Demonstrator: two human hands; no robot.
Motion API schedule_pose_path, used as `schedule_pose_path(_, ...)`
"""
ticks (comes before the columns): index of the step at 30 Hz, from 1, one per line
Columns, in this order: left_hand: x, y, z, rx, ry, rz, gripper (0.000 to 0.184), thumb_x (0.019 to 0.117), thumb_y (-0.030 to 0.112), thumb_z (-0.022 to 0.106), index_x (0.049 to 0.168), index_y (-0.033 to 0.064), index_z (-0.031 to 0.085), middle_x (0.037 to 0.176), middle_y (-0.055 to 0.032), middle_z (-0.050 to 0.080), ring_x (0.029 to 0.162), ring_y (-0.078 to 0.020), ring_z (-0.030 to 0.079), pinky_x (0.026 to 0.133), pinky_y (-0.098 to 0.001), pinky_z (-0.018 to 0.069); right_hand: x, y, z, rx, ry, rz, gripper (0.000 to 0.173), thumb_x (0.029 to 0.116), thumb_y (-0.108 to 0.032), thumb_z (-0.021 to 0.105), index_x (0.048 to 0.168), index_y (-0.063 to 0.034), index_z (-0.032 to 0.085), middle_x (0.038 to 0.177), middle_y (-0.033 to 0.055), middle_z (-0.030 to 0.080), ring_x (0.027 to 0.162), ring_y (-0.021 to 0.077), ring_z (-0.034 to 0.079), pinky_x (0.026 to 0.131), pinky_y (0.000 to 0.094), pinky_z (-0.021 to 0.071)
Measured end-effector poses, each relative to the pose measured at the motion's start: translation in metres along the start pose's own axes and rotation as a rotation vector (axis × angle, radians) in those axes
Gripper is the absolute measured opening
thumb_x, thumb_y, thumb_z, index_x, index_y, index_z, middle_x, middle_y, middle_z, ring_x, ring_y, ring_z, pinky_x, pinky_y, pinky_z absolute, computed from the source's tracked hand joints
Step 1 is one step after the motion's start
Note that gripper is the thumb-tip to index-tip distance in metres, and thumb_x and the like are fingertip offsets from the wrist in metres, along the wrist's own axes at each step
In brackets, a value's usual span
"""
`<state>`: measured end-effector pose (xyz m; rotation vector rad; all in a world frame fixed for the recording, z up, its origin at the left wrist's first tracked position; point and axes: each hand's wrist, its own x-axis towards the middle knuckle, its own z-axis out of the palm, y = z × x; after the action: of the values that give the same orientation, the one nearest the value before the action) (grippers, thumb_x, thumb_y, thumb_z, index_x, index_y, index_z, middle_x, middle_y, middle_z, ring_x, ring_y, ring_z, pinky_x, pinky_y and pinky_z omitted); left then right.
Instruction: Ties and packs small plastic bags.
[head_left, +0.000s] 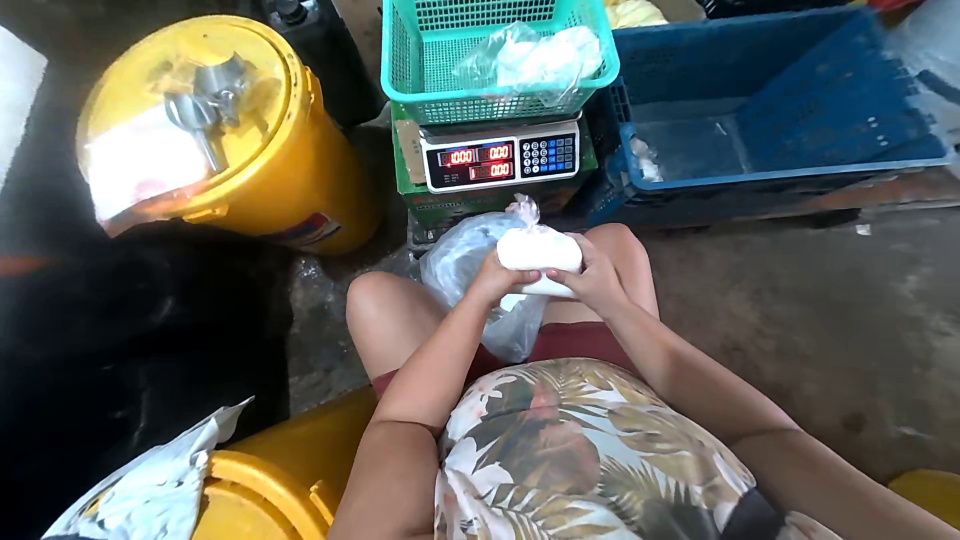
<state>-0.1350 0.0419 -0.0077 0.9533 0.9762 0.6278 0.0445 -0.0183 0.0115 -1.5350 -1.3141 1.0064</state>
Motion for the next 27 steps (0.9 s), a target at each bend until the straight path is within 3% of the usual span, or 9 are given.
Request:
schedule_pose_path(2, -0.003, 0.000, 0.002, 0.052, 0.003, 0.080, 0.057, 0.0731, -0.010, 0.085, 0.124, -0.0037, 0.060, 0.106, -0.0123, 0.072, 0.094, -0.0149, 0.070, 0.088, -0.0350, 0.0595, 0.003, 0.005, 0.000, 0.074, 0.000, 0.032, 0.055, 0.0826, -0.010, 0.080, 0.131, 0.0059, 0.059, 0.128, 0.0148, 0.064, 0.109, 0.0156, 0.066, 0.096, 0.0362, 0.0554)
schedule_pose_path(6, -0.006, 0.007, 0.004, 0.197, 0.031, 0.163, 0.052, 0.0754, 0.000, 0.089, 0.121, -0.0020, 0.065, 0.105, -0.0111, 0.075, 0.095, -0.0141, 0.072, 0.091, -0.0348, 0.0600, 0.004, 0.009, 0.007, 0.320, 0.061, 0.197, 0.039, 0.0898, -0.011, 0.073, 0.123, 0.0027, 0.058, 0.097, 0.0060, 0.071, 0.087, 0.0097, 0.070, 0.083, 0.0314, 0.0610)
schedule_pose_path(10, -0.001, 0.001, 0.002, 0.007, 0.038, 0.021, 0.050, 0.0767, -0.010, 0.082, 0.122, -0.0033, 0.061, 0.104, -0.0128, 0.071, 0.090, -0.0168, 0.070, 0.083, -0.0365, 0.0598, 0.000, -0.003, 0.001, 0.015, 0.015, 0.059, 0.034, 0.0890, -0.011, 0.074, 0.117, 0.0076, 0.065, 0.103, 0.0129, 0.070, 0.091, 0.0124, 0.067, 0.086, 0.0343, 0.0574)
schedule_pose_path(14, -0.004, 0.002, 0.007, 0.119, 0.030, 0.047, 0.047, 0.0806, 0.007, 0.087, 0.120, -0.0031, 0.063, 0.101, -0.0131, 0.074, 0.089, -0.0169, 0.072, 0.086, -0.0371, 0.0607, 0.010, -0.002, 0.003, 0.257, 0.012, 0.255, 0.049, 0.0923, -0.018, 0.071, 0.133, 0.0019, 0.052, 0.105, 0.0086, 0.069, 0.091, 0.0112, 0.069, 0.084, 0.0329, 0.0604)
schedule_pose_path(16, -0.003, 0.000, 0.007, 0.151, 0.049, 0.055, 0.062, 0.0789, 0.012, 0.090, 0.130, -0.0025, 0.058, 0.109, -0.0160, 0.072, 0.097, -0.0202, 0.072, 0.091, -0.0404, 0.0595, 0.010, 0.002, 0.005, 0.240, -0.009, 0.244, 0.069, 0.0809, -0.022, 0.082, 0.138, 0.0009, 0.049, 0.109, 0.0090, 0.068, 0.094, 0.0112, 0.068, 0.086, 0.0327, 0.0598)
schedule_pose_path(18, 0.000, -0.011, 0.004, 0.109, 0.033, 0.144, 0.092, 0.0749, 0.006, 0.091, 0.152, 0.0053, 0.041, 0.131, -0.0165, 0.065, 0.113, -0.0211, 0.067, 0.099, -0.0406, 0.0563, 0.007, 0.004, 0.007, 0.154, -0.024, 0.189, 0.059, 0.0800, -0.017, 0.084, 0.128, 0.0041, 0.058, 0.105, 0.0110, 0.070, 0.093, 0.0125, 0.069, 0.086, 0.0345, 0.0595)
schedule_pose_path(20, 0.003, -0.017, 0.002, 0.081, -0.014, 0.268, 0.103, 0.0744, -0.004, 0.086, 0.160, 0.0083, 0.031, 0.146, -0.0150, 0.056, 0.122, -0.0181, 0.061, 0.103, -0.0369, 0.0529, 0.006, 0.003, 0.007, 0.122, -0.019, 0.151, 0.050, 0.0805, -0.011, 0.083, 0.124, 0.0036, 0.062, 0.103, 0.0091, 0.071, 0.091, 0.0094, 0.069, 0.086, 0.0317, 0.0593)
schedule_pose_path(24, -0.002, -0.012, 0.009, 0.137, 0.024, 0.435, 0.072, 0.0751, -0.008, 0.085, 0.140, -0.0037, 0.055, 0.129, -0.0144, 0.068, 0.111, -0.0130, 0.068, 0.100, -0.0315, 0.0556, 0.009, 0.006, 0.011, 0.223, 0.065, 0.163, 0.055, 0.0815, -0.015, 0.082, 0.128, 0.0016, 0.059, 0.107, 0.0063, 0.070, 0.094, 0.0071, 0.069, 0.087, 0.0292, 0.0595)
schedule_pose_path(27, -0.002, -0.011, 0.009, 0.116, 0.051, 0.371, 0.063, 0.0737, -0.007, 0.086, 0.131, -0.0050, 0.061, 0.118, -0.0123, 0.072, 0.104, -0.0105, 0.070, 0.098, -0.0301, 0.0570, 0.005, 0.001, 0.013, 0.116, 0.088, 0.188, 0.051, 0.0837, -0.022, 0.084, 0.124, 0.0020, 0.062, 0.103, 0.0089, 0.071, 0.092, 0.0106, 0.069, 0.085, 0.0336, 0.0592)
